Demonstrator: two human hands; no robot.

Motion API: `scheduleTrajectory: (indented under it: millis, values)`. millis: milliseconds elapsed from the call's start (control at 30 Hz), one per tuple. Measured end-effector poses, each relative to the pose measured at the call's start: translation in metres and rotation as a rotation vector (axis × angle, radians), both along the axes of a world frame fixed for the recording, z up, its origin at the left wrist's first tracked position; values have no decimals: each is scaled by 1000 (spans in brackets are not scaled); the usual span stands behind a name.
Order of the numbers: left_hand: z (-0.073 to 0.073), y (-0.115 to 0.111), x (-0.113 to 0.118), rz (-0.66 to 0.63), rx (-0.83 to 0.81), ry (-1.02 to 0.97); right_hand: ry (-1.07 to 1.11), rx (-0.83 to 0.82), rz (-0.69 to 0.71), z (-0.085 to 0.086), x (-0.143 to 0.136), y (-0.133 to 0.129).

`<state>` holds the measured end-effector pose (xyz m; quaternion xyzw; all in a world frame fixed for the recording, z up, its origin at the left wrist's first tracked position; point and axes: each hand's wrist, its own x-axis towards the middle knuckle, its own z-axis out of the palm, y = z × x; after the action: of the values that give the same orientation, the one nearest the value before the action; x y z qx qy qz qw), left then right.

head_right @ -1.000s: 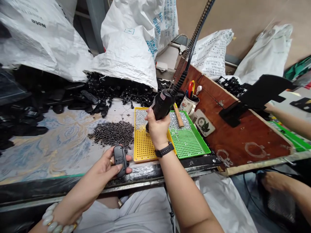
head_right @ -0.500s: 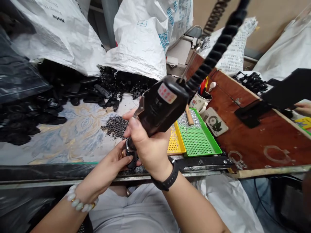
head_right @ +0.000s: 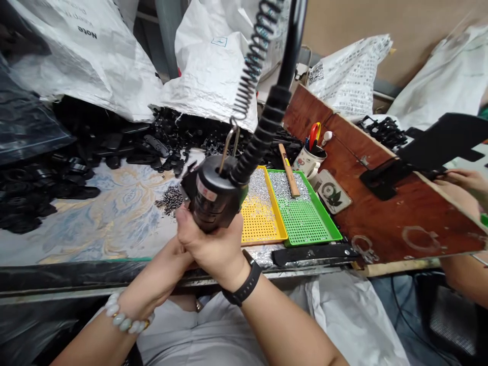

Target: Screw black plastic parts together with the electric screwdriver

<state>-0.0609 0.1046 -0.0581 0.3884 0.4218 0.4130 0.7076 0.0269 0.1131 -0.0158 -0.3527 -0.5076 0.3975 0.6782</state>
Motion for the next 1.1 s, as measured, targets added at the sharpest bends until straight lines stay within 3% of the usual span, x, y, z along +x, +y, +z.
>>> scheduleTrajectory:
  millis: [133, 367, 533, 700, 867, 1100]
  values:
    - [2, 1, 0, -23, 57, 68, -10, 49, 54, 9, 1, 5]
    - [1, 6, 2, -128, -74, 183, -12, 66, -13, 19, 21, 13]
    - [-7, 5, 0, -108, -114, 132, -51, 209, -229, 21, 55, 39]
    - [-10, 3, -1, -103, -88, 103, -18, 166, -449, 3, 88, 70]
    - [-3, 0, -3, -101, -113, 103, -28, 108, -372, -12, 85, 71]
    - [-2, 1, -3, -135, -108, 92, -38, 98, -328, -14, 71, 64]
